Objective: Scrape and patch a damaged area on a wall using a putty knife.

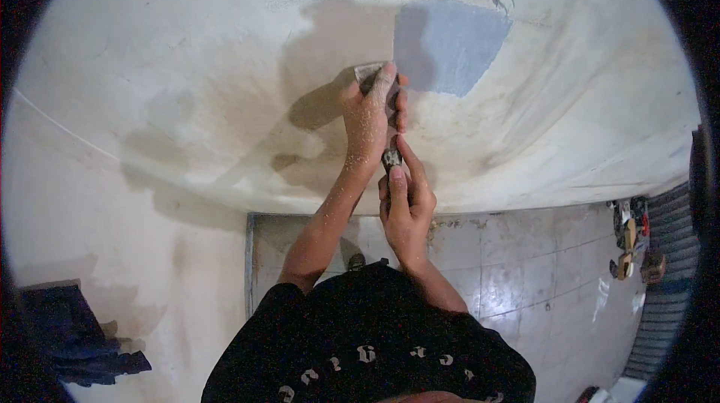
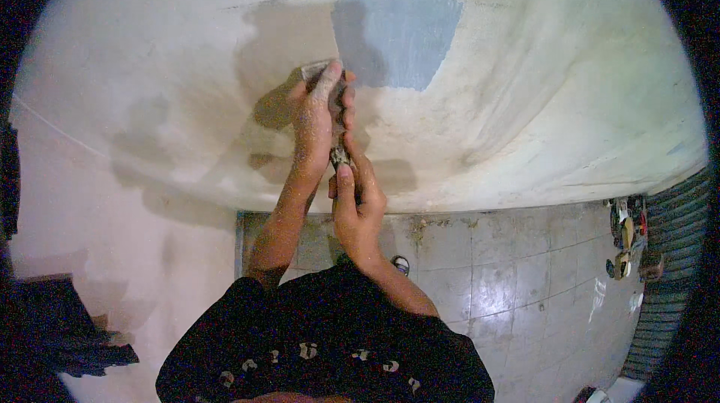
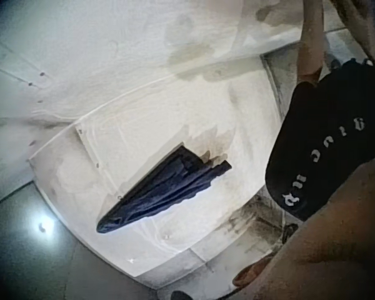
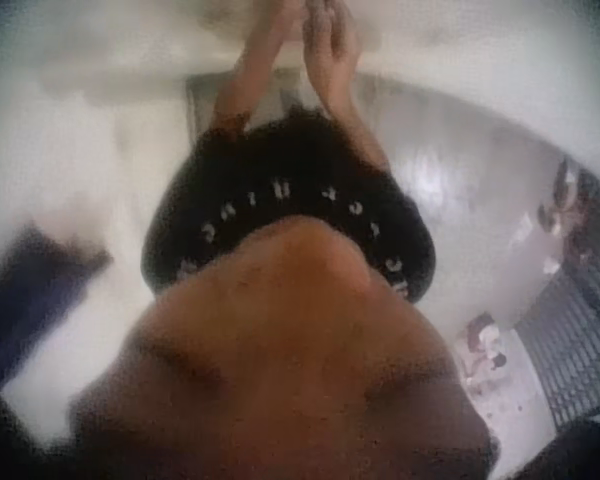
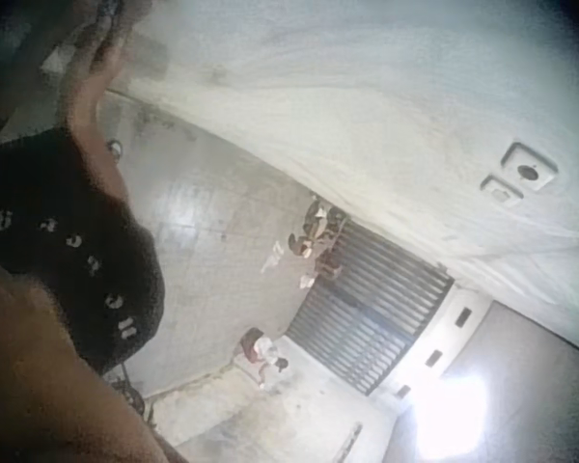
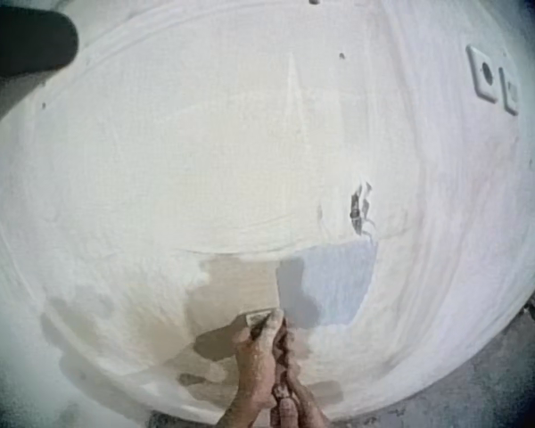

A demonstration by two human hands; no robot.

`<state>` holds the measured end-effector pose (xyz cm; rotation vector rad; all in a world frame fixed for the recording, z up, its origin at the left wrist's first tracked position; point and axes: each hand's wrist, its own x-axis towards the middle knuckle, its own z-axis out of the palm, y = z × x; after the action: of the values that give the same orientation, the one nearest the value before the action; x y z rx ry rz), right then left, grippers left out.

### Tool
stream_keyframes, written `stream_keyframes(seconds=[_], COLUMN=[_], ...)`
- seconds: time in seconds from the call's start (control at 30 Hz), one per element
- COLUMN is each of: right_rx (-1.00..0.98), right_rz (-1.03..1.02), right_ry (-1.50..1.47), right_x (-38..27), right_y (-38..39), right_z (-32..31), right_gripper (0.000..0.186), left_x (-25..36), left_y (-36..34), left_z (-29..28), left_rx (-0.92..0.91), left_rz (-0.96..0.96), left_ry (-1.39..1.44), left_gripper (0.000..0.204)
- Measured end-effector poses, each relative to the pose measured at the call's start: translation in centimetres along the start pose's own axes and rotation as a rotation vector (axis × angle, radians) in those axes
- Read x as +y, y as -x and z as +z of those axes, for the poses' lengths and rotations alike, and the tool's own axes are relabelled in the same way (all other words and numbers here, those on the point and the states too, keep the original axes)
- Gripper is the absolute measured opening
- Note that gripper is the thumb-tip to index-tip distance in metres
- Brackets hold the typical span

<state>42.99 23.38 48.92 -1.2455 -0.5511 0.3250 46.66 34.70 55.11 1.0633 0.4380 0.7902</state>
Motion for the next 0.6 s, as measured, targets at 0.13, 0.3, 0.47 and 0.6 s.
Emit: stream_keyframes(seconds=[0.13, 0.3, 0.47, 0.6], right_rx=[0.033, 0.047, 0.037, 0.024], right_rz=[0.011, 0.033, -0.076, 0.012], right_ry=[0.013, -0.028, 0.028, 0.008], right_x=[-0.8, -0.6, 0.0, -0.7], right_y=[0.0, -0.3, 0.1, 0.3], right_z=[0.1, 0.4, 0.2, 0.7], right_gripper=[0.038, 0.037, 0.038, 0.038], left_x=[0.8, 0.7, 0.2, 0.0], left_y=[-0.4, -0.5, -0.3, -0.2], left_z=[0.6, 0.2, 0.0, -0.6], left_rx=[0.019, -0.015, -0.040, -0.013], left_rz=[0.037, 0.025, 0.050, -0.026], left_ry=[-0.006, 0.014, 0.048, 0.049], left_gripper=[0.029, 0.029, 0.030, 0.030])
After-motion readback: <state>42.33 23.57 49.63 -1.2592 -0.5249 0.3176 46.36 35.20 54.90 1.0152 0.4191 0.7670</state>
